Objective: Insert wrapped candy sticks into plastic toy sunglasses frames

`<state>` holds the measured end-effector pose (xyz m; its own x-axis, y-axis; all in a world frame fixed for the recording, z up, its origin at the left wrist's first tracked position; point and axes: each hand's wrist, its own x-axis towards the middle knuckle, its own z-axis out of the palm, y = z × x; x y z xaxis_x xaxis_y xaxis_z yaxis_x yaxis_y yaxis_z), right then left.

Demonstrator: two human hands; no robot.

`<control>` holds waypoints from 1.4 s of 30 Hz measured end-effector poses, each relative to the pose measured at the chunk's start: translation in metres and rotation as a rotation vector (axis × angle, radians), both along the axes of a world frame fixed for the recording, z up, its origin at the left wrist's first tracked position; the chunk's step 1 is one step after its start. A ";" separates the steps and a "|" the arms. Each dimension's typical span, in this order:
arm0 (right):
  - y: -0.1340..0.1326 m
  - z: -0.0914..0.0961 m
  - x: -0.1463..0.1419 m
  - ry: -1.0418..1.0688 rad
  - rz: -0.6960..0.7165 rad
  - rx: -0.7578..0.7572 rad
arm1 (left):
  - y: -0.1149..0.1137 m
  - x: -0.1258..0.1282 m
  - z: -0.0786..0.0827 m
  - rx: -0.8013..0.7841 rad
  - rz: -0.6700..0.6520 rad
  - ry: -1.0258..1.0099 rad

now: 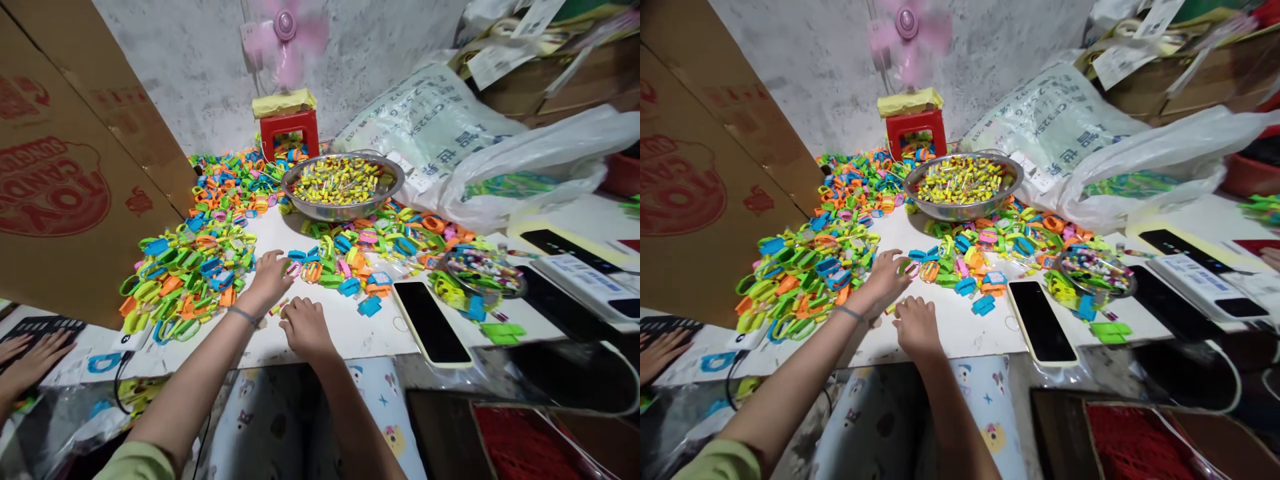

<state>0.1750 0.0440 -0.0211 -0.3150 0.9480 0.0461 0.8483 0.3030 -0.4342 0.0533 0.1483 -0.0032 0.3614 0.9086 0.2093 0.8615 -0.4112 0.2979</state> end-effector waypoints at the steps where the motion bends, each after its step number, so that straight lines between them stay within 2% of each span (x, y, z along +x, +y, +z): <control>1: 0.000 -0.002 0.000 0.004 -0.002 -0.011 | 0.003 0.006 -0.007 -0.007 -0.006 -0.019; 5: 0.002 -0.009 0.000 0.031 -0.028 -0.008 | 0.009 0.011 -0.020 -0.005 0.001 -0.102; 8: 0.004 -0.010 0.003 0.085 -0.049 -0.001 | 0.007 0.006 -0.015 0.013 0.024 -0.189; 10: 0.005 -0.007 0.008 0.286 -0.044 0.028 | -0.002 0.000 -0.008 0.017 0.035 -0.267; 12: 0.005 -0.003 0.016 0.602 -0.029 0.074 | -0.017 -0.006 -0.001 -0.025 0.034 -0.416; 15: 0.004 0.003 0.023 0.950 -0.043 0.112 | -0.049 -0.013 0.007 -0.225 0.054 -0.825; 18: 0.003 0.007 0.024 1.089 -0.091 0.090 | -0.084 -0.016 0.011 -0.455 0.122 -1.123; 22: 0.001 0.012 0.018 1.062 -0.137 0.177 | -0.114 -0.019 0.015 -0.560 0.172 -1.255; 24: -0.001 0.016 0.017 1.056 -0.183 0.214 | -0.122 -0.020 0.017 -0.541 0.187 -1.274; 26: -0.005 0.020 0.016 1.174 -0.202 0.124 | -0.126 -0.020 0.018 -0.492 0.191 -1.277; 29: -0.010 0.024 0.015 1.435 -0.133 -0.178 | -0.132 -0.020 0.021 -0.425 0.190 -1.295; 31: -0.012 0.026 0.013 1.477 -0.005 -0.390 | -0.135 -0.019 0.023 -0.429 0.182 -1.322; 33: -0.014 0.027 0.012 1.450 0.108 -0.503 | -0.137 -0.018 0.026 -0.454 0.170 -1.339; 36: -0.014 0.028 0.012 1.440 0.087 -0.441 | -0.139 -0.020 0.031 -0.397 0.177 -1.255; 40: -0.017 0.025 0.012 1.415 -0.035 -0.207 | -0.141 -0.027 0.040 -0.178 0.223 -0.886; 42: -0.018 0.023 0.011 1.403 -0.057 -0.089 | -0.144 -0.031 0.044 -0.127 0.204 -0.765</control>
